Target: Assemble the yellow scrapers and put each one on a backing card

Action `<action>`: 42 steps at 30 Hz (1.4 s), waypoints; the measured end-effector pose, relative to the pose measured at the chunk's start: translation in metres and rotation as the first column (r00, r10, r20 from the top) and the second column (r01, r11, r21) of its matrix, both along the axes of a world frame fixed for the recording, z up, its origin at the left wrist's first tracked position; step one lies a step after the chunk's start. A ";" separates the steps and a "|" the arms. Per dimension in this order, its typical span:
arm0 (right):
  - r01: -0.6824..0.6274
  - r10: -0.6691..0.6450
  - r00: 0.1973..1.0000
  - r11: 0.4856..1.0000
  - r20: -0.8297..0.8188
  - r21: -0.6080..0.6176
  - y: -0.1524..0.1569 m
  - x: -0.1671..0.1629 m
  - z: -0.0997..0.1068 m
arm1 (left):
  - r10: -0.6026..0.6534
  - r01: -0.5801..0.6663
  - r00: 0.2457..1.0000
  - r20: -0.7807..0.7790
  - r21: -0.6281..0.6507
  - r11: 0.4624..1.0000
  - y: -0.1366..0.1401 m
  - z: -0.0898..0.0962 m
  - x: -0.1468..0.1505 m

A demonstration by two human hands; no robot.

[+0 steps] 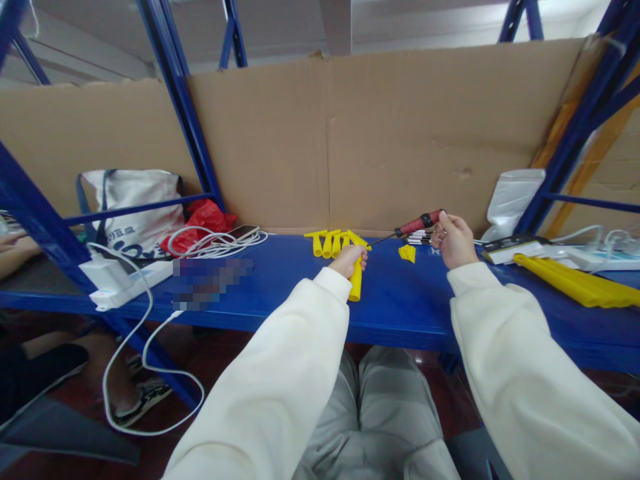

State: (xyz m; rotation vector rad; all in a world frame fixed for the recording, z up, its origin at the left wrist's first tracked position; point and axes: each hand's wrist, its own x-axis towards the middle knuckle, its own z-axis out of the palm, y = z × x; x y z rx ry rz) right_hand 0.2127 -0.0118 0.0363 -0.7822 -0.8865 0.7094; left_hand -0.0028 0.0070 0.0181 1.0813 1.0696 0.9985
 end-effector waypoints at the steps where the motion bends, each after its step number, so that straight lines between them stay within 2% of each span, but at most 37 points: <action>1: 0.016 -0.016 1.000 1.000 -0.008 0.003 0.001 0.000 -0.001 | -0.004 0.004 1.000 0.000 0.002 1.000 0.000 0.000 0.000; 8: 0.049 -0.049 0.998 0.999 -0.034 0.013 0.003 -0.001 -0.003 | 0.000 0.000 1.000 0.008 -0.006 1.000 0.000 0.000 0.000; 18: -0.079 0.080 0.997 0.997 -0.016 0.021 -0.004 -0.002 0.003 | -0.007 0.007 1.000 0.020 -0.001 1.000 0.000 0.001 -0.001; 24: -0.010 0.010 1.000 0.999 -0.010 0.049 -0.004 -0.004 0.002 | -0.013 0.012 1.000 0.018 0.008 1.000 0.000 0.000 -0.001; 30: 0.034 -0.035 0.999 0.999 -0.040 -0.023 0.000 -0.002 -0.001 | -0.016 0.016 1.000 0.004 0.007 1.000 -0.001 0.002 -0.001; 37: -0.005 0.005 1.000 1.000 0.000 0.015 -0.004 -0.004 0.001 | -0.004 0.004 1.000 0.018 0.000 1.000 -0.002 0.002 0.000; 42: -0.088 0.088 0.996 0.995 -0.006 0.036 -0.006 -0.004 0.004 | 0.003 -0.003 1.000 0.021 0.005 1.000 -0.001 0.001 -0.001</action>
